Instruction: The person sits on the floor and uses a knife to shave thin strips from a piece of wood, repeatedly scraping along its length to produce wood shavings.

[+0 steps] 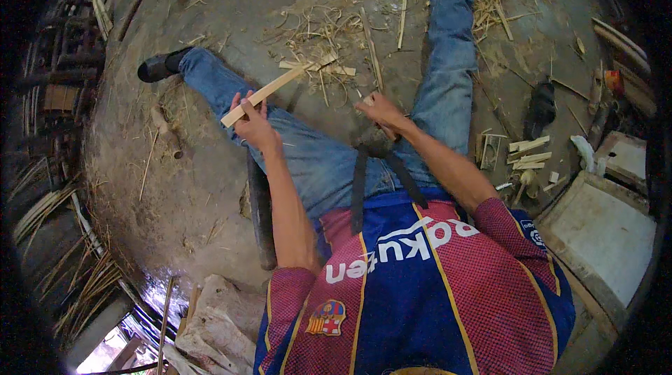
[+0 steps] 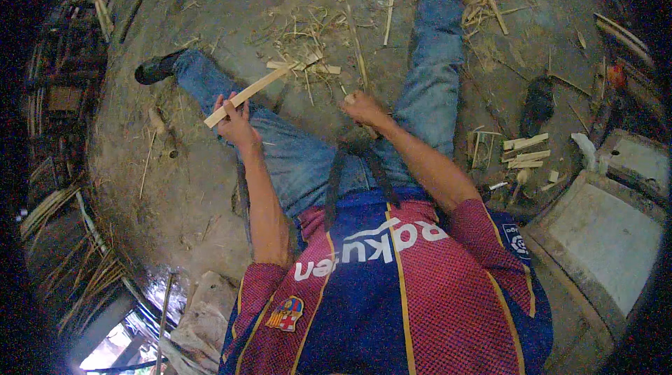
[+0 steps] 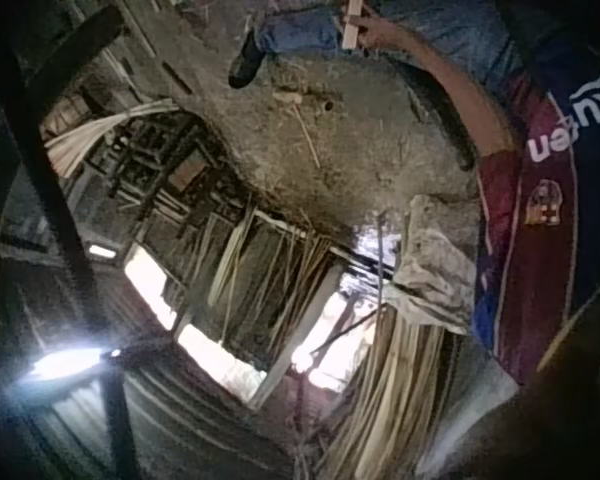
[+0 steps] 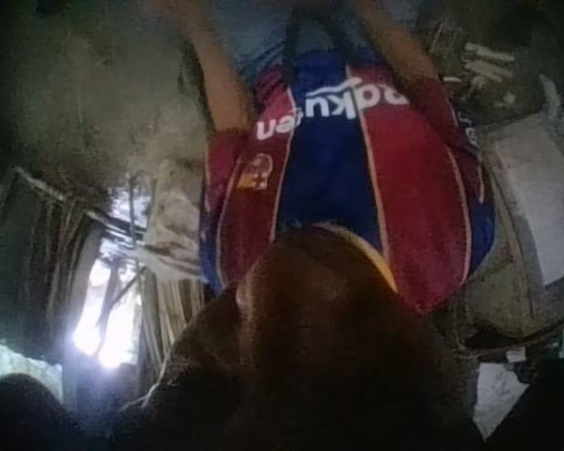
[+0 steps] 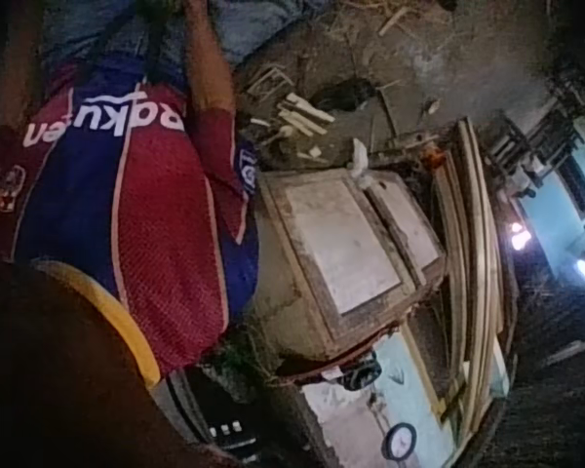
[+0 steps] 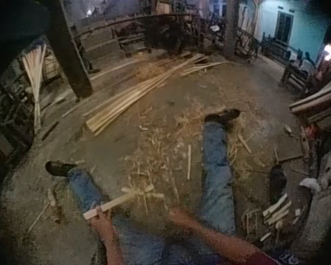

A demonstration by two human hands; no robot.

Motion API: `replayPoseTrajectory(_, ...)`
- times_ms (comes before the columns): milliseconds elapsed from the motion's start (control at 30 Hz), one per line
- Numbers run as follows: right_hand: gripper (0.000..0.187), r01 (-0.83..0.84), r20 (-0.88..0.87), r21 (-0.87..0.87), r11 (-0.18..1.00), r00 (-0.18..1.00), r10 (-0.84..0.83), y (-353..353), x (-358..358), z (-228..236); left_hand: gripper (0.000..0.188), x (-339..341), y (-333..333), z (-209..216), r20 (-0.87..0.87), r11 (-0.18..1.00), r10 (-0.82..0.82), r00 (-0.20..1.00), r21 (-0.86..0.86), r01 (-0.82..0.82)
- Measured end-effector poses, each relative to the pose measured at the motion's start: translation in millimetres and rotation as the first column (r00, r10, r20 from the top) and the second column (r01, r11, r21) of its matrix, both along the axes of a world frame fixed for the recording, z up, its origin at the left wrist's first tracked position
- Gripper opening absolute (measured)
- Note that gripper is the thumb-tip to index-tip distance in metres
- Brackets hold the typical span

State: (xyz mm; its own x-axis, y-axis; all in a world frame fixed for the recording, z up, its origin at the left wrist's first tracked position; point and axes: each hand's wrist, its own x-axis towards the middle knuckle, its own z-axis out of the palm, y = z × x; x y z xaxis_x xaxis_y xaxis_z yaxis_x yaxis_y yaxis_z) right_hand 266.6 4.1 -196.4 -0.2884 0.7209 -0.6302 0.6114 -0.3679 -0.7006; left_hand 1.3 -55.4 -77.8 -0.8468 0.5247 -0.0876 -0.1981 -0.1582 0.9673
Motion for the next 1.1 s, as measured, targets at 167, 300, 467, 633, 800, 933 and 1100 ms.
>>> replayPoseTrajectory(167,0.047,-0.057,-0.147,0.313,0.948,0.983,0.108,2,-13,-10,0.025,2,-3,-9,-0.069,0.999,0.023,0.997,-0.044,-0.026)
replayPoseTrajectory(300,0.048,-0.152,-0.123,0.223,0.963,0.975,0.183,14,-15,-13,0.025,6,4,-18,-0.086,0.999,-0.015,0.996,-0.047,0.01)
replayPoseTrajectory(467,0.045,-0.367,-0.066,0.086,0.926,0.926,0.373,7,-8,13,0.026,4,3,-26,-0.113,0.998,-0.014,0.993,-0.067,0.007)
replayPoseTrajectory(633,0.054,-0.285,-0.194,0.042,0.957,0.938,0.288,-4,3,23,0.027,6,2,-28,-0.142,0.997,-0.03,0.989,-0.07,0.02)
replayPoseTrajectory(800,0.05,-0.048,-0.139,-0.024,0.999,0.989,0.044,-4,9,27,0.028,12,2,-23,-0.111,0.999,-0.017,0.994,-0.047,0.012)
replayPoseTrajectory(933,0.043,-0.14,-0.184,0.021,0.99,0.973,0.142,-8,21,8,0.028,12,3,-24,-0.127,0.999,-0.026,0.992,-0.039,0.021)
replayPoseTrajectory(1100,0.043,-0.276,-0.209,0.041,0.96,0.937,0.278,-16,10,25,0.028,12,0,-29,-0.195,0.996,-0.043,0.98,-0.091,0.026)
